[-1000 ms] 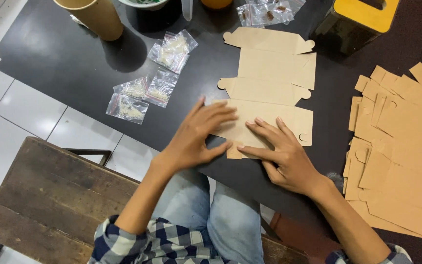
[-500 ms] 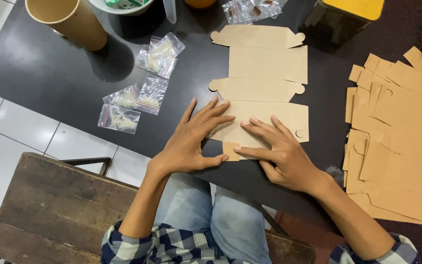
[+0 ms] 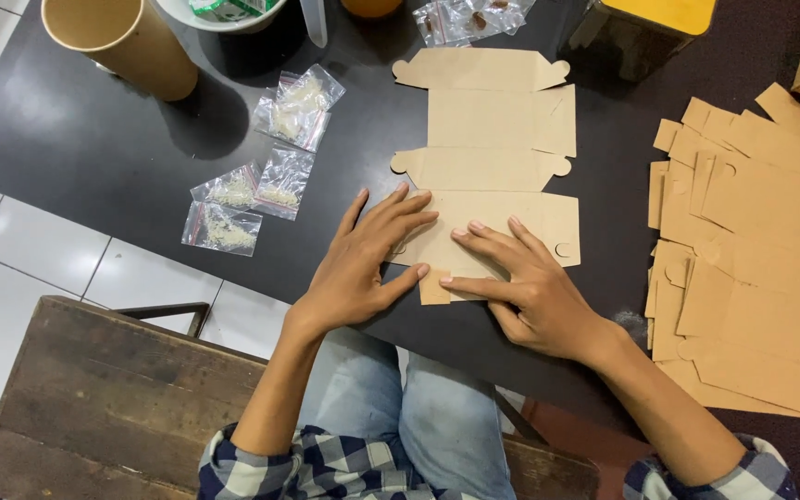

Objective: The person folds a flat cardboard piece into a small box, places a small plastic bag inside, and closes the box. They then pick up another flat cardboard piece and begin folding its flaps.

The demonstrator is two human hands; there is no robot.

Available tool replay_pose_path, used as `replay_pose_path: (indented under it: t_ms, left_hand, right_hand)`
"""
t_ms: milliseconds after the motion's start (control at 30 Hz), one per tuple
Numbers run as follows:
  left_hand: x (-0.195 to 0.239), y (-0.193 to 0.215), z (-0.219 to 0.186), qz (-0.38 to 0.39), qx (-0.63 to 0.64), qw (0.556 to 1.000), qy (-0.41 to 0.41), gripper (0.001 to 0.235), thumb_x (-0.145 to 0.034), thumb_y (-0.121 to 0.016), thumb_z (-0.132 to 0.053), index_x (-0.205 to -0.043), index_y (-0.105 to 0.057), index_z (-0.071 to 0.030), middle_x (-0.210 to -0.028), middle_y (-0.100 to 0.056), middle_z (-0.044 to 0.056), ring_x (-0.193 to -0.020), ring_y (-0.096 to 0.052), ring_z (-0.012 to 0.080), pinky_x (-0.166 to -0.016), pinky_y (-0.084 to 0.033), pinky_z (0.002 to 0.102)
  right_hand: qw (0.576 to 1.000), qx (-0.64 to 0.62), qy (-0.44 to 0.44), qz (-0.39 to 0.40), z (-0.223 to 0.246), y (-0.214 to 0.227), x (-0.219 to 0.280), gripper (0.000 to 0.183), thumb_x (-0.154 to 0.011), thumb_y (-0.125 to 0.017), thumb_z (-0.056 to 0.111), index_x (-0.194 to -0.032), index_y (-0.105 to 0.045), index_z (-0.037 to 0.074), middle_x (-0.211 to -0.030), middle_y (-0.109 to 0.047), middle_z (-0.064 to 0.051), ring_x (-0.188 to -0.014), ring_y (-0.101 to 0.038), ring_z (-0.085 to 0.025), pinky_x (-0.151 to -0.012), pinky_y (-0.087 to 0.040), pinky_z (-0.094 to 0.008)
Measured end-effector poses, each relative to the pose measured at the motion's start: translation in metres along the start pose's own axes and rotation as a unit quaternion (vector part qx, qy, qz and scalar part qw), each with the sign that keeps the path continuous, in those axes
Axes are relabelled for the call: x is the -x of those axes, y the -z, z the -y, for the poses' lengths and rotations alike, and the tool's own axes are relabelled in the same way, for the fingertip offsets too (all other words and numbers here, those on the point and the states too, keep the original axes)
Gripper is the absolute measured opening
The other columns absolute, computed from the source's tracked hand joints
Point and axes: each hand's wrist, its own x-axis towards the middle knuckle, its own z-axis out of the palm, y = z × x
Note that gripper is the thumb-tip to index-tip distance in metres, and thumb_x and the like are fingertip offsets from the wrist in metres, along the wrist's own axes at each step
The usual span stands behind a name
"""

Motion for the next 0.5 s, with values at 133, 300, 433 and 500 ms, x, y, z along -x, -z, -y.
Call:
replay_pose_path:
  t_ms: [133, 300, 433, 500]
  left_hand:
    - [0.0002, 0.0016, 0.0006, 0.007, 0.004, 1.0, -0.001, 0.063, -0.083, -0.081, -0.028, -0.14, -0.059, -0.012, -0.151, -0.054, 0.013, -0.149, -0.035, 0.037, -0.122, -0.005, 0.06]
    - [-0.0006, 0.0059, 0.0028, 0.034, 0.025, 0.999, -0.014, 0.084, -0.071, -0.091, -0.033, -0.143, -0.056, -0.009, -0.154, -0.05, 0.017, -0.151, -0.029, 0.0405, -0.121, 0.001, 0.062]
    - [-0.0009, 0.0078, 0.0022, 0.047, 0.032, 0.998, -0.017, 0.088, -0.068, -0.092, -0.031, -0.143, -0.055, -0.007, -0.156, -0.048, 0.018, -0.151, -0.027, 0.0413, -0.121, 0.003, 0.062]
    - [-0.0008, 0.0072, 0.0024, 0.048, 0.034, 0.998, -0.017, 0.088, -0.067, -0.092, -0.031, -0.144, -0.054, -0.006, -0.156, -0.048, 0.018, -0.151, -0.027, 0.0414, -0.12, 0.003, 0.063]
  right_hand:
    - [1.0, 0.006, 0.002, 0.002, -0.0029, -0.0009, 0.0014, 0.046, -0.09, -0.053, 0.002, -0.118, -0.076, 0.031, -0.149, -0.056, -0.008, -0.145, -0.045, -0.03, -0.121, -0.022, -0.057]
    - [1.0, 0.004, 0.002, 0.004, -0.0035, -0.0009, 0.0016, 0.047, -0.089, -0.054, 0.002, -0.118, -0.076, 0.031, -0.15, -0.056, -0.007, -0.145, -0.044, -0.029, -0.121, -0.021, -0.056]
    - [1.0, 0.003, 0.001, 0.008, -0.004, -0.0013, 0.0015, 0.047, -0.088, -0.054, 0.002, -0.119, -0.076, 0.031, -0.149, -0.056, -0.008, -0.145, -0.044, -0.03, -0.121, -0.021, -0.057]
    - [1.0, 0.006, 0.002, 0.008, -0.0046, -0.0018, 0.002, 0.048, -0.089, -0.054, 0.002, -0.12, -0.076, 0.032, -0.15, -0.056, -0.008, -0.145, -0.044, -0.03, -0.121, -0.021, -0.057]
